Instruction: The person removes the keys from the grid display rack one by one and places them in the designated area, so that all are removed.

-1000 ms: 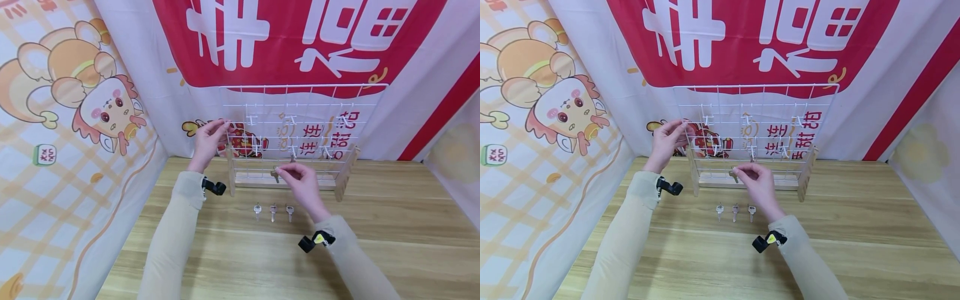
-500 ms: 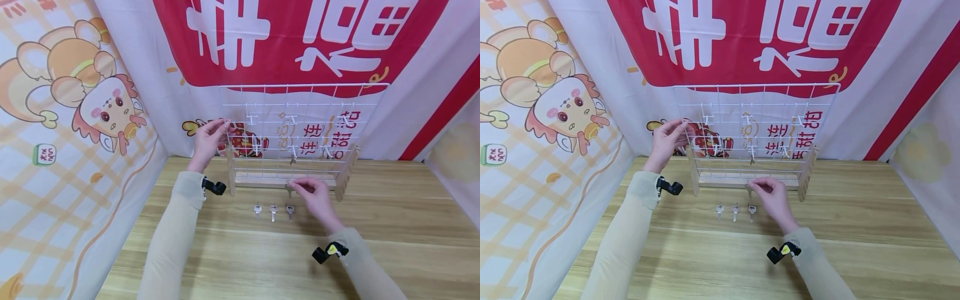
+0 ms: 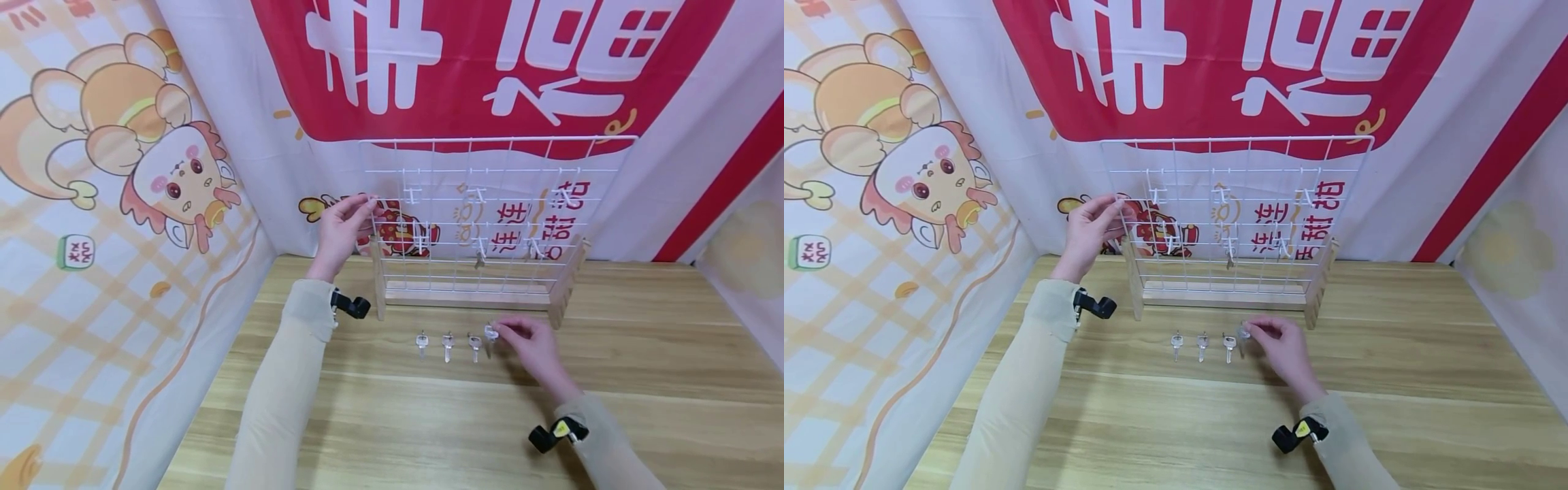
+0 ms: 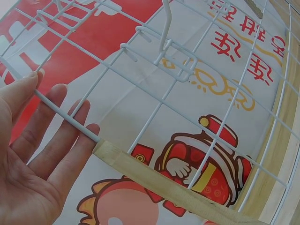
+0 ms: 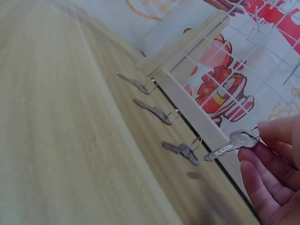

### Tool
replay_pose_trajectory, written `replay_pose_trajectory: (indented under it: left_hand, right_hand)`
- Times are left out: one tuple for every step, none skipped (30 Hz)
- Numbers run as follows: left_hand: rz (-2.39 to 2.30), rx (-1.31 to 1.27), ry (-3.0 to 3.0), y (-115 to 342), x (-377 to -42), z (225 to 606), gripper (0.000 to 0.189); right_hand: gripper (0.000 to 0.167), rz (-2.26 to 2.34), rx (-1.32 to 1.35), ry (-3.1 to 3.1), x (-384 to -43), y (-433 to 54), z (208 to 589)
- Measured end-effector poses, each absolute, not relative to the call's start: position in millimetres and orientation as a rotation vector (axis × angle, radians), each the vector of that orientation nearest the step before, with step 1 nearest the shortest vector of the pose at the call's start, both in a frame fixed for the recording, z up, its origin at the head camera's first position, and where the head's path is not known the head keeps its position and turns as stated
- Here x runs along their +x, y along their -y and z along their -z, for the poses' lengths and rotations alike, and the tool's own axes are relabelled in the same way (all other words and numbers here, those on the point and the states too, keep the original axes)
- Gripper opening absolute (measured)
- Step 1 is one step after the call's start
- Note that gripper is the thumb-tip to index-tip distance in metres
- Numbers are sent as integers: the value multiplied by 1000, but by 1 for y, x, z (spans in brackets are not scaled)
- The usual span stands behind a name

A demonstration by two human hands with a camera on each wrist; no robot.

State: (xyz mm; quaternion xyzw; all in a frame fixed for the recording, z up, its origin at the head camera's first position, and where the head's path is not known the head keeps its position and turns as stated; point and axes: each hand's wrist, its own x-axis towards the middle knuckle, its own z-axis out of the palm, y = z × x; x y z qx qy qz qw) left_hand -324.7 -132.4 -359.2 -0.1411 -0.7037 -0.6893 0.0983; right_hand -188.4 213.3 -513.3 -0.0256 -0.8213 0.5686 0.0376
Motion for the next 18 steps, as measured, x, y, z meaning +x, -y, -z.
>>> replay_pose_trajectory:
  left_hand:
    - [2039, -418, 2081, 132, -325, 359, 39]
    - [2039, -417, 2080, 132, -325, 359, 39]
    - [2039, -416, 2079, 133, -325, 359, 39]
    - [2037, -412, 2081, 133, -325, 359, 39]
    - [2037, -409, 2083, 133, -325, 359, 39]
    - [2037, -409, 2083, 133, -324, 359, 39]
    - [2036, -410, 2082, 133, -324, 359, 39]
    - [2037, -408, 2083, 133, -324, 359, 39]
    - [2039, -406, 2084, 133, -324, 359, 38]
    - [2041, -405, 2083, 133, -324, 359, 38]
    - [2044, -408, 2080, 133, -324, 359, 38]
    - [2044, -409, 2079, 133, -324, 359, 37]
    - [2045, -407, 2078, 133, -324, 359, 37]
    - [2048, -404, 2077, 133, -324, 359, 37]
    - [2050, -401, 2077, 133, -324, 359, 36]
    - [2053, -400, 2075, 133, -324, 359, 36]
    - [2053, -400, 2075, 133, -324, 359, 36]
    - [2054, -399, 2075, 133, -324, 359, 35]
  right_hand:
    - [27, -1747, -87, 2528, -187, -215, 515]
    - [27, -1756, -93, 2529, -186, -217, 516]
    - [27, -1763, -94, 2535, -185, -218, 517]
    - [27, -1770, -97, 2539, -184, -219, 517]
    - [27, -1779, -98, 2541, -184, -220, 518]
    - [27, -1790, -99, 2541, -183, -221, 519]
    - [27, -1806, -98, 2538, -183, -222, 519]
    - [26, -1820, -96, 2534, -183, -223, 520]
    - [25, -1833, -93, 2530, -183, -223, 522]
    - [24, -1845, -92, 2524, -183, -223, 523]
    - [23, -1856, -90, 2518, -184, -224, 524]
    - [22, -1863, -90, 2514, -184, -224, 526]
    - [22, -1859, -90, 2516, -185, -225, 527]
    - [21, -1849, -91, 2522, -186, -225, 528]
    - [21, -1836, -92, 2529, -186, -225, 530]
    - [21, -1815, -94, 2542, -187, -225, 530]
    - [21, -1792, -91, 2563, -188, -225, 530]
    - [21, -1767, -91, 2587, -189, -225, 529]
